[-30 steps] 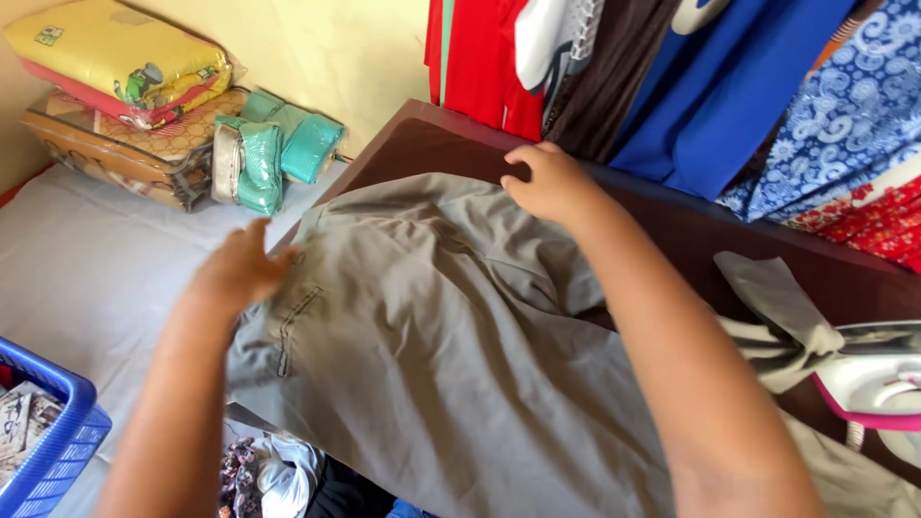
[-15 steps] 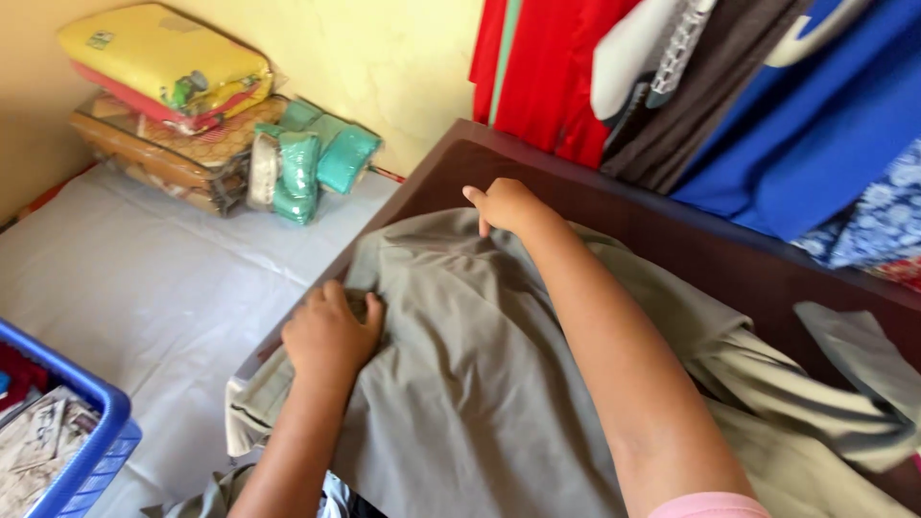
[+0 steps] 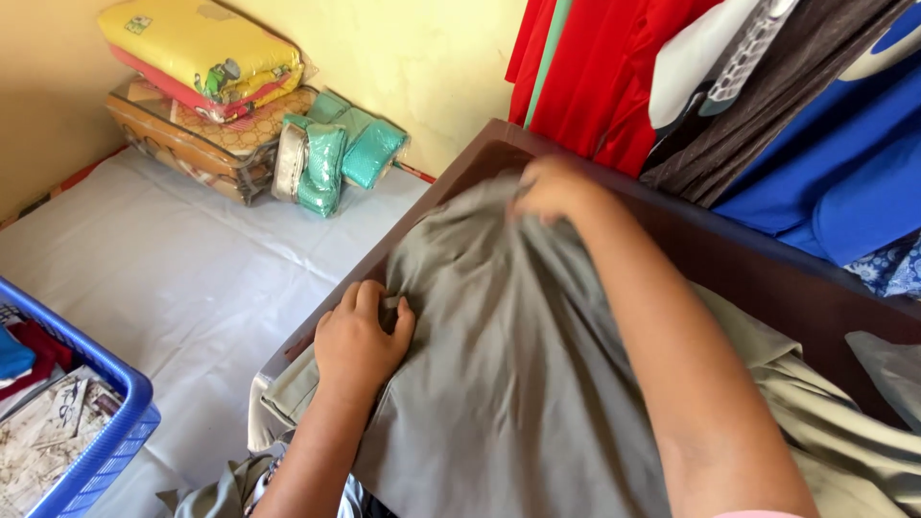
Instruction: Ironing a pair of grey pants using an electric iron and a spray bottle.
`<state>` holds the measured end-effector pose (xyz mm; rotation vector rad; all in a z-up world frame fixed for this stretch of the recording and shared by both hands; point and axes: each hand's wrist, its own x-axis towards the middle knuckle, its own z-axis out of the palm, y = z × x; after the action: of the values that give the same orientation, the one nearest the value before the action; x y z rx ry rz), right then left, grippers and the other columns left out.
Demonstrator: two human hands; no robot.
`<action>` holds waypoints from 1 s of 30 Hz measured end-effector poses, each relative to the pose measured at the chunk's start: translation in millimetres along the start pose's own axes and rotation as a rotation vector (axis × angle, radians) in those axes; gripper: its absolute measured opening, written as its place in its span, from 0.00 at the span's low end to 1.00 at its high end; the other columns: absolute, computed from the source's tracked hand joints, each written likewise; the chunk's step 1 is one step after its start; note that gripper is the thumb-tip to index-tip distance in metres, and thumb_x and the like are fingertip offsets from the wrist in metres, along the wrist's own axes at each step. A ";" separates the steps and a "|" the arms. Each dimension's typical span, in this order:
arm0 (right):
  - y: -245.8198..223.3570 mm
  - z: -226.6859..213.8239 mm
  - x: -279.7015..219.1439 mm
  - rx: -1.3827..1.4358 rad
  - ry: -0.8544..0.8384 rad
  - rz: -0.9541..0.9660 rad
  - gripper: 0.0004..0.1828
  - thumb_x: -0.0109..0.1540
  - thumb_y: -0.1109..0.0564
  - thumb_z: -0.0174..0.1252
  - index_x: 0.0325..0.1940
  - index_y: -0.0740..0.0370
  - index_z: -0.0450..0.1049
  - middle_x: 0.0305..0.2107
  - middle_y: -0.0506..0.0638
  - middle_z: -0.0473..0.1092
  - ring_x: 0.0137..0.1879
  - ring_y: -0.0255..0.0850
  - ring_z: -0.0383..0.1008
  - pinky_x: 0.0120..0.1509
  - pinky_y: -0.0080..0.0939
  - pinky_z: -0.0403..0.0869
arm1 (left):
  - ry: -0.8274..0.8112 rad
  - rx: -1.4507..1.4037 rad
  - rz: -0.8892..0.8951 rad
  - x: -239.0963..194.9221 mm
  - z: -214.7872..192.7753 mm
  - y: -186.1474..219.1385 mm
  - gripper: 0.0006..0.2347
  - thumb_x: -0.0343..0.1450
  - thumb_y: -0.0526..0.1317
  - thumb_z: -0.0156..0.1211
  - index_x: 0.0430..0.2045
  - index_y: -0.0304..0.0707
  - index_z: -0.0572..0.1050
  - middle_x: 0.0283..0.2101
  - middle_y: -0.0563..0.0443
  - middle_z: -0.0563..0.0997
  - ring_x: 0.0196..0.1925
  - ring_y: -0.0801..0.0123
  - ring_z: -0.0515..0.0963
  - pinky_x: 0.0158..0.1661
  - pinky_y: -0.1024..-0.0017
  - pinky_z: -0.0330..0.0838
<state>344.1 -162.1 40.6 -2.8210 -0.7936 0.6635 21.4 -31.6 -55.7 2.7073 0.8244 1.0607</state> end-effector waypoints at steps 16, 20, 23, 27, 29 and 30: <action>61.8 25.7 30.3 -0.010 -0.077 0.093 0.43 0.56 0.23 0.61 0.68 0.47 0.72 0.65 0.59 0.67 0.71 0.57 0.65 0.70 0.61 0.68 | -0.281 0.031 -0.121 6.5 -7.1 2.8 0.19 0.67 0.61 0.59 0.40 0.51 0.72 0.43 0.57 0.72 0.43 0.57 0.82 0.42 0.63 0.68; 26.2 9.2 -15.9 -0.071 -0.164 0.012 0.44 0.53 0.27 0.64 0.67 0.53 0.74 0.64 0.62 0.68 0.70 0.58 0.67 0.70 0.56 0.69 | -0.307 0.028 -0.116 5.9 -7.6 1.7 0.18 0.66 0.61 0.59 0.39 0.52 0.73 0.44 0.56 0.73 0.45 0.56 0.82 0.43 0.62 0.70; 17.6 -2.0 -29.1 -0.006 -0.029 -0.030 0.29 0.56 0.39 0.65 0.59 0.50 0.79 0.59 0.57 0.73 0.67 0.55 0.71 0.68 0.54 0.72 | -0.291 0.028 -0.115 5.6 -8.2 2.3 0.17 0.67 0.60 0.58 0.40 0.51 0.73 0.44 0.57 0.72 0.44 0.58 0.82 0.42 0.64 0.68; 18.5 -20.6 -46.2 0.012 0.320 -0.041 0.26 0.64 0.44 0.58 0.65 0.52 0.75 0.57 0.58 0.73 0.66 0.54 0.71 0.67 0.55 0.70 | -0.288 0.040 -0.118 5.5 -10.5 2.7 0.16 0.68 0.58 0.59 0.41 0.51 0.74 0.43 0.57 0.74 0.43 0.59 0.83 0.42 0.64 0.69; 23.0 -26.4 -46.4 0.031 0.467 -0.040 0.23 0.65 0.42 0.58 0.62 0.50 0.77 0.52 0.56 0.76 0.61 0.53 0.74 0.62 0.55 0.73 | -0.282 0.043 -0.125 7.1 -13.2 2.5 0.16 0.68 0.57 0.59 0.42 0.51 0.74 0.44 0.57 0.74 0.44 0.59 0.83 0.42 0.64 0.70; 25.3 -27.5 -42.9 0.040 0.529 0.011 0.23 0.65 0.40 0.57 0.61 0.46 0.76 0.51 0.53 0.76 0.60 0.51 0.75 0.61 0.54 0.74 | -0.273 0.039 -0.124 8.1 -15.1 2.2 0.18 0.67 0.57 0.60 0.44 0.51 0.75 0.44 0.56 0.75 0.44 0.58 0.83 0.42 0.63 0.71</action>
<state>335.3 -206.5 75.1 -2.7590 -0.6510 -0.0762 17.3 -30.5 -39.0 2.7075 0.9554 0.6376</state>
